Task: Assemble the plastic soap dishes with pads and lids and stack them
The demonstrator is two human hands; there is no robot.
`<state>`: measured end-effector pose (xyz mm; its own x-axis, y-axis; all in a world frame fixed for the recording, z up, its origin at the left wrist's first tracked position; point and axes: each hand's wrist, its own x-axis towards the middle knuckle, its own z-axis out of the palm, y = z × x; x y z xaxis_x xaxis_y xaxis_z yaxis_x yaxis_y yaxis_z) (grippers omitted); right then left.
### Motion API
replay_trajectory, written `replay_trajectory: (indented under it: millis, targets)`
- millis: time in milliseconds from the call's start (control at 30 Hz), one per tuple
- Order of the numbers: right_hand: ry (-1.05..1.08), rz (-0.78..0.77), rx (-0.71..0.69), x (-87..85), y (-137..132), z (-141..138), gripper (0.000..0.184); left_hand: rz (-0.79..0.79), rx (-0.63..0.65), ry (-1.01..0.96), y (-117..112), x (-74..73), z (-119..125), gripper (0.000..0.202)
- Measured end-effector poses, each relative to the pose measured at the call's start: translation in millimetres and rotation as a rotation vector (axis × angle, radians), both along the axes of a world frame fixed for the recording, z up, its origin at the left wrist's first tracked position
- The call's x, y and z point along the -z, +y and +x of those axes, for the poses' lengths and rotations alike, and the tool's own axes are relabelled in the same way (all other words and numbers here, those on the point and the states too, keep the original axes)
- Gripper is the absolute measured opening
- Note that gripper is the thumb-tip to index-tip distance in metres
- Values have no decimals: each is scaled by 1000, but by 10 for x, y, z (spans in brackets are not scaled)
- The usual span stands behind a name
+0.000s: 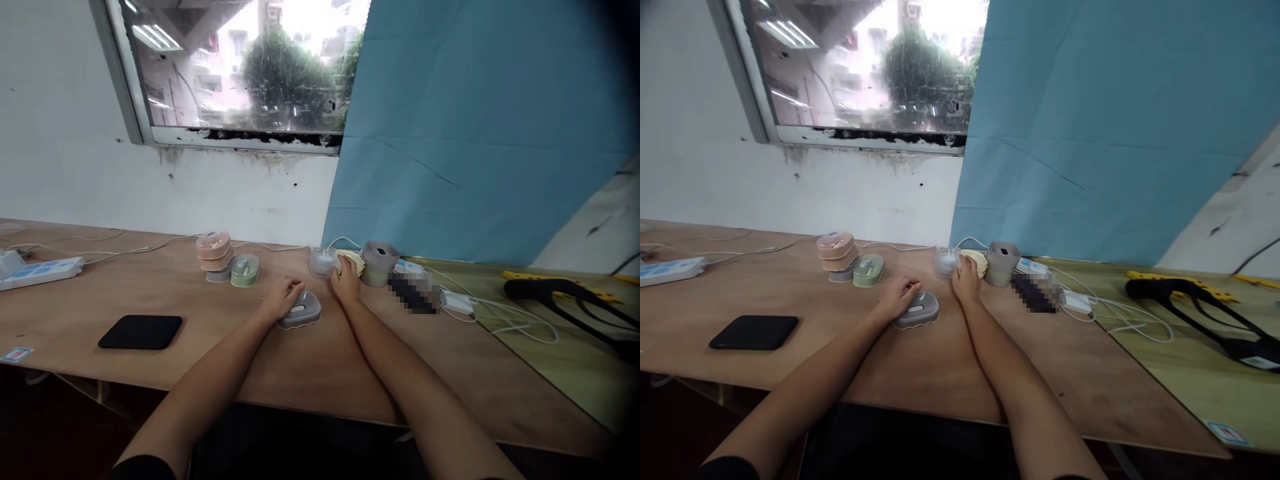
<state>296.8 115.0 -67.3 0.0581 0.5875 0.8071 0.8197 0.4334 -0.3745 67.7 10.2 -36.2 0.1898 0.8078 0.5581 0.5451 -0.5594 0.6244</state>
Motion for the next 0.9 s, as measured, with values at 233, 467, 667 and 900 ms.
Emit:
replay_trajectory:
  millis: [233,467,667,900]
  targets:
    - [-20,-45,4,-6,-32,10,45,-11,5,21,-4,-14,11,31]
    - [-28,-75,16,-47,-108,-13,43,-13,15,9,-3,-1,15,31]
    - [-22,-63,-27,-67,-150,-21,45,-21,11,26,-1,3,10,33]
    - [122,-111,-102,-185,-380,-66,44,19,-93,53,-25,12,23,35]
